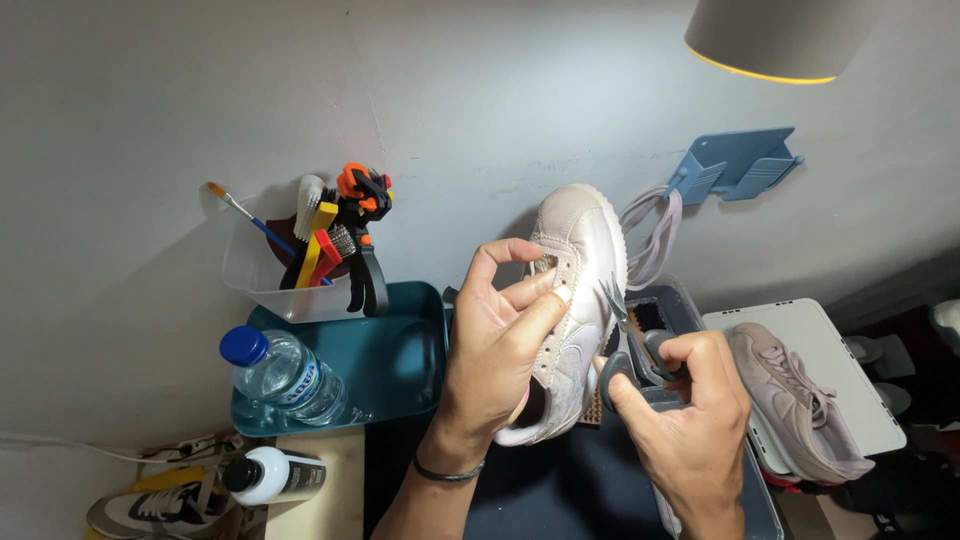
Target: Trimming excess or loose threads from a sneaker using a pair of scissors as part of a shoe repair or cleaning process.
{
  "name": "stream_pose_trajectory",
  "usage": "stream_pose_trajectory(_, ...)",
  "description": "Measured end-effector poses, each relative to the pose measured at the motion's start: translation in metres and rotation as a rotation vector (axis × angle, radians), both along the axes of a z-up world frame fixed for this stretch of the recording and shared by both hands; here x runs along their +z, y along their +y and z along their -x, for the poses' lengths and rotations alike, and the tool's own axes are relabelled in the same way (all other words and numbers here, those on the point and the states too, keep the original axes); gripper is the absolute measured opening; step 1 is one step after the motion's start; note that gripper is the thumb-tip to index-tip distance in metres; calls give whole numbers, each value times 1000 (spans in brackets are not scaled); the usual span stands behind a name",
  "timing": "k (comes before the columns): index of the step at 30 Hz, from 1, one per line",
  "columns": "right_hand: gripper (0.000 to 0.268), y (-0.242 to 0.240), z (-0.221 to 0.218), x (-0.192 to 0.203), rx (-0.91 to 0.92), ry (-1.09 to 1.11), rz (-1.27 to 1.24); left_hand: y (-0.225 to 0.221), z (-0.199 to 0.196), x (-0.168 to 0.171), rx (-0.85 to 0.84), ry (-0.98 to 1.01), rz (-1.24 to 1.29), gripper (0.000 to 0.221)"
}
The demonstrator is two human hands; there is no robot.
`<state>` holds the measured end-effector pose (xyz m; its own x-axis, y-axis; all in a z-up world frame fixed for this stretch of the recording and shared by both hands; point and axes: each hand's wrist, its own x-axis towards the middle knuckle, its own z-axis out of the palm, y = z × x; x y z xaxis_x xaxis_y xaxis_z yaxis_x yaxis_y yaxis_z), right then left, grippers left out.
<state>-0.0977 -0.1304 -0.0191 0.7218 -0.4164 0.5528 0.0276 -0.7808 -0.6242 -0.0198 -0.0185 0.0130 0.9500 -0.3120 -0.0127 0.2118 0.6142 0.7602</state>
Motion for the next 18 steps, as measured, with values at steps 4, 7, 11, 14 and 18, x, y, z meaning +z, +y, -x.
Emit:
stream_pose_trajectory(4, 28, 1, -2, 3, 40, -57, 41, 1, 4, 3, 7, -40, -24, 28)
stream_pose_trajectory(7, 27, 3, -4, 9, 34, -3, 5, 4, 5, 4, 28, -81, -16, 26)
stream_pose_trajectory(11, 29, 7, -6, 14, 55, 9, 0, 8, 2, 0, 51, -95, -13, 26)
stream_pose_trajectory(14, 27, 11, -6, 15, 113, -53, 32, 9, 3, -2, 63, -108, -1, 26)
stream_pose_trajectory(18, 30, 10, -6, 15, 68, 48, -35, 10, 5, 3, 66, -97, -16, 27)
